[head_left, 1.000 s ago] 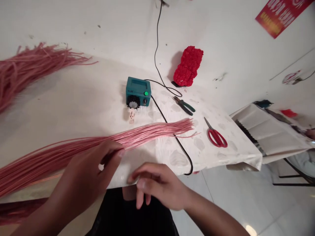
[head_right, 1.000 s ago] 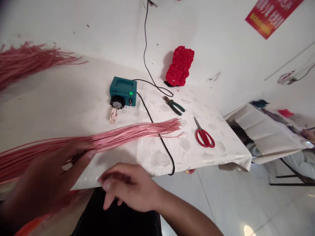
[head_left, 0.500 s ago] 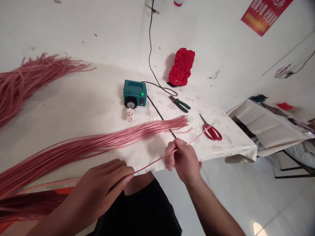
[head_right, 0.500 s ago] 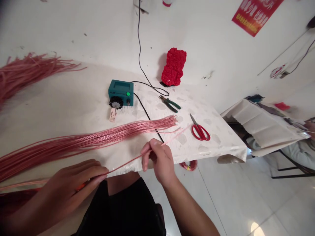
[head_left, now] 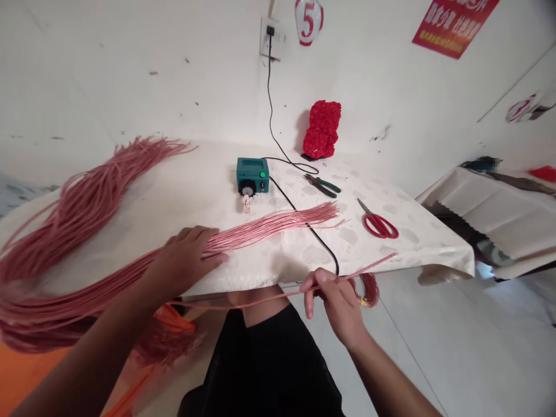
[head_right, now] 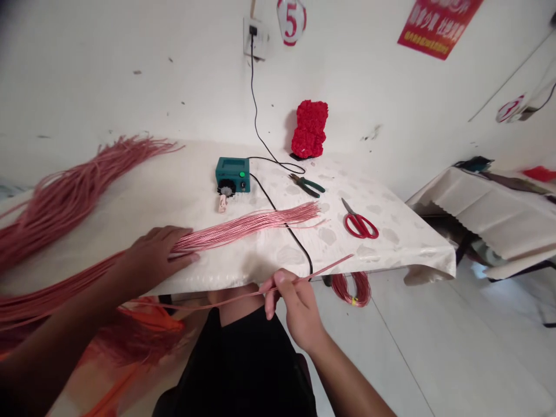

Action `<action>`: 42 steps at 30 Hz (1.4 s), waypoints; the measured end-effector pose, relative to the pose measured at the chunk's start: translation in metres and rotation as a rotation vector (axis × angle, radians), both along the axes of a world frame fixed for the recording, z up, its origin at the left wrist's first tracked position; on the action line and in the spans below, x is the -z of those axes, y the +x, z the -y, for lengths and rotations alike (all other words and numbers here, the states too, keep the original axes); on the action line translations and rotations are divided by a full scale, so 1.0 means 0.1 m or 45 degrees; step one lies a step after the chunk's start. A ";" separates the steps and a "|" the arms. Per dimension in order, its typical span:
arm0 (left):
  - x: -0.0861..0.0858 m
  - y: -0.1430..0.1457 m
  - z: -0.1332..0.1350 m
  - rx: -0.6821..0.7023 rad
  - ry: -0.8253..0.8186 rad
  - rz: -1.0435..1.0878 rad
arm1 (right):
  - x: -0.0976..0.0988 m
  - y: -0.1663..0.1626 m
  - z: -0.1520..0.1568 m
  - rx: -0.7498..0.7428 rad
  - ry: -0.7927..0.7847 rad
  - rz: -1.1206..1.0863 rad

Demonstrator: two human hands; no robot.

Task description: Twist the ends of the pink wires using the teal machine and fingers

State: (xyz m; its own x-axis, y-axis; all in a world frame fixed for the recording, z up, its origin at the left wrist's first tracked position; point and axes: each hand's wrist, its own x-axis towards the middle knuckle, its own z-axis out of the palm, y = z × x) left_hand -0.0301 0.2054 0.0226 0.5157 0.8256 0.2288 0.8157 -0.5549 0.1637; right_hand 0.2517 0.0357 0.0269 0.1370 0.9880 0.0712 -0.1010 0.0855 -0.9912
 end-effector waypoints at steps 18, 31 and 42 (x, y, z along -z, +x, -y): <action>-0.13 0.74 0.15 0.397 0.060 0.079 | -0.02 -0.12 0.45 0.547 0.375 -0.209; 0.09 1.26 0.11 0.535 0.059 0.067 | 0.29 -0.40 0.55 0.028 0.300 -0.006; 0.11 1.26 0.11 0.522 0.167 0.082 | 0.56 -0.62 0.55 -0.216 -0.020 -0.039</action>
State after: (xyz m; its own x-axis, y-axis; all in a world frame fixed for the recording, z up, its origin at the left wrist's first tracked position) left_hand 0.0955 0.1946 0.0118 0.7759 0.5176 0.3606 0.5142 -0.8501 0.1139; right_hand 0.1893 -0.0195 -0.0289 -0.0299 0.9981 0.0542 -0.1429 0.0494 -0.9885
